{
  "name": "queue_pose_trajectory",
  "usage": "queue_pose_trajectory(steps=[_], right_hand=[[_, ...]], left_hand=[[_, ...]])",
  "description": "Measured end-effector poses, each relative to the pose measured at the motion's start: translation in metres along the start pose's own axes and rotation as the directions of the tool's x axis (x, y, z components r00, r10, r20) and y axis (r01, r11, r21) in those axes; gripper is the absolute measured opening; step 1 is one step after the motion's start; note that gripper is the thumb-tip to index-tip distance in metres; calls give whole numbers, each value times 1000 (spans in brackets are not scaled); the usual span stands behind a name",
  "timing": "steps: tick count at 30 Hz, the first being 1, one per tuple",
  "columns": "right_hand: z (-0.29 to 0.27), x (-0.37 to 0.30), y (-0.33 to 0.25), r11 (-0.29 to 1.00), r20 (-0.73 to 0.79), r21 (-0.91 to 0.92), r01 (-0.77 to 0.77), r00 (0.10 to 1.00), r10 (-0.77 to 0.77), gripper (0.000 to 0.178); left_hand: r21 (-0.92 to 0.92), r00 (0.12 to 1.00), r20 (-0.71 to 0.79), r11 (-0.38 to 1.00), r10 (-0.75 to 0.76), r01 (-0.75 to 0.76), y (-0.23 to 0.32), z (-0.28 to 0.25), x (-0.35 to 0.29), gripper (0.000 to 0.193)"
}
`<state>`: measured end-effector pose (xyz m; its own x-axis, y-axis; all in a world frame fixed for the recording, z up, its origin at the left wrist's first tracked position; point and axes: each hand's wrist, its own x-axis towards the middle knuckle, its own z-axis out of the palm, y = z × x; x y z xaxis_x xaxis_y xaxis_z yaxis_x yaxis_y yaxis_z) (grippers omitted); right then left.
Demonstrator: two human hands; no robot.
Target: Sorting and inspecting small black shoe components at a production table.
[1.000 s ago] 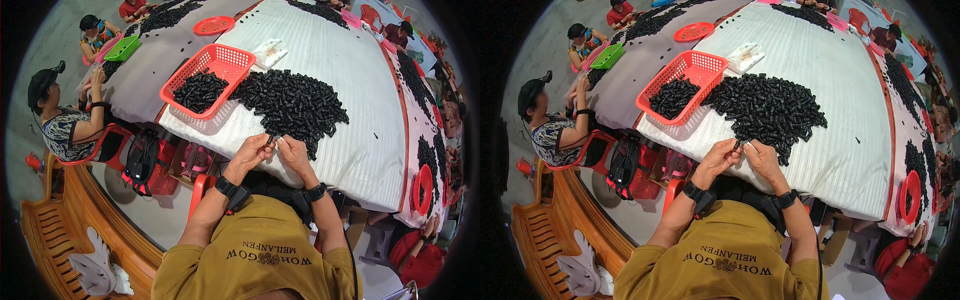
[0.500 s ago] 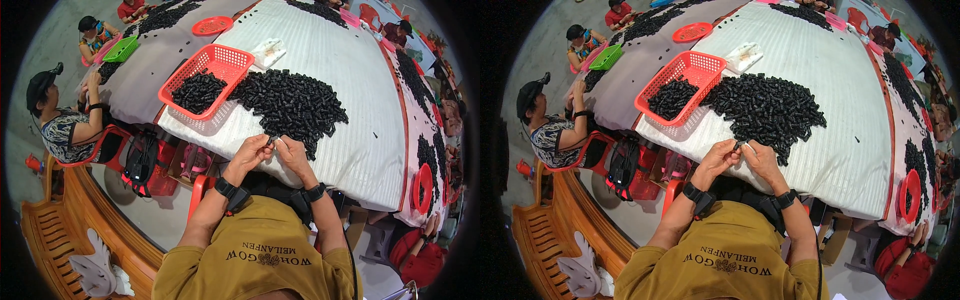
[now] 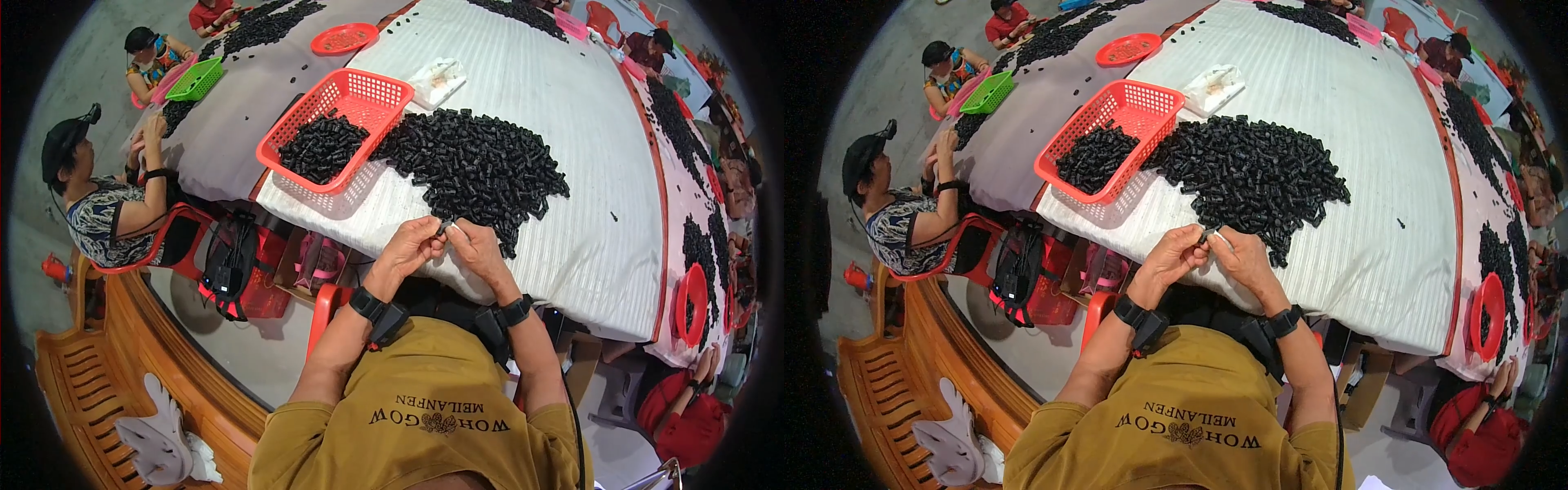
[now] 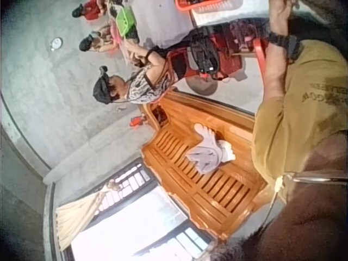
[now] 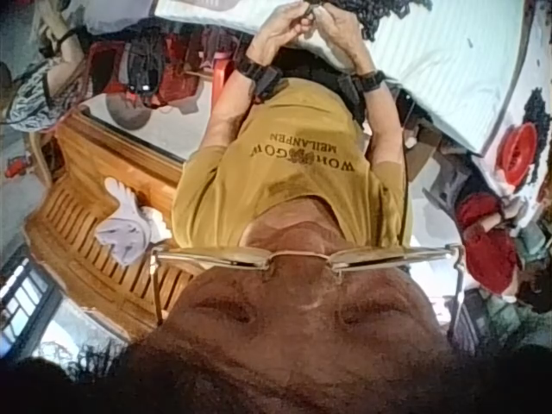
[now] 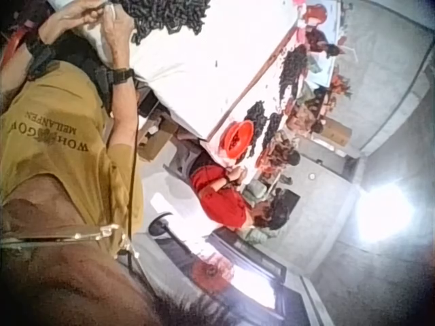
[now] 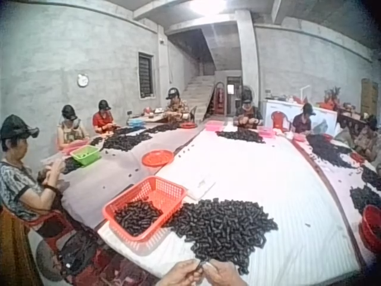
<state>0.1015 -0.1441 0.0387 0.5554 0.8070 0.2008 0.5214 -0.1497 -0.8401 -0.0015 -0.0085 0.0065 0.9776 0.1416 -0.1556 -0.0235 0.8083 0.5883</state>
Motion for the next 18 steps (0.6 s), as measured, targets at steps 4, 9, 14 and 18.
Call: queue_pose_trajectory(steps=[4,9,14,18], right_hand=[[0,-1,-3,1000,3,25,7,1000,-7,30],[2,-1,4,997,-65,77,-7,998,12,27],[3,-1,4,999,-67,32,-9,998,12,27],[4,-1,3,999,-64,26,-19,998,20,27]], left_hand=[[20,1000,17,1000,6,-6,-1,1,2,17],[-20,1000,-8,1000,7,-7,0,2,3,17],[-62,1000,21,998,9,-8,-1,-1,2,17],[-56,999,39,998,21,-19,-1,-4,2,17]])
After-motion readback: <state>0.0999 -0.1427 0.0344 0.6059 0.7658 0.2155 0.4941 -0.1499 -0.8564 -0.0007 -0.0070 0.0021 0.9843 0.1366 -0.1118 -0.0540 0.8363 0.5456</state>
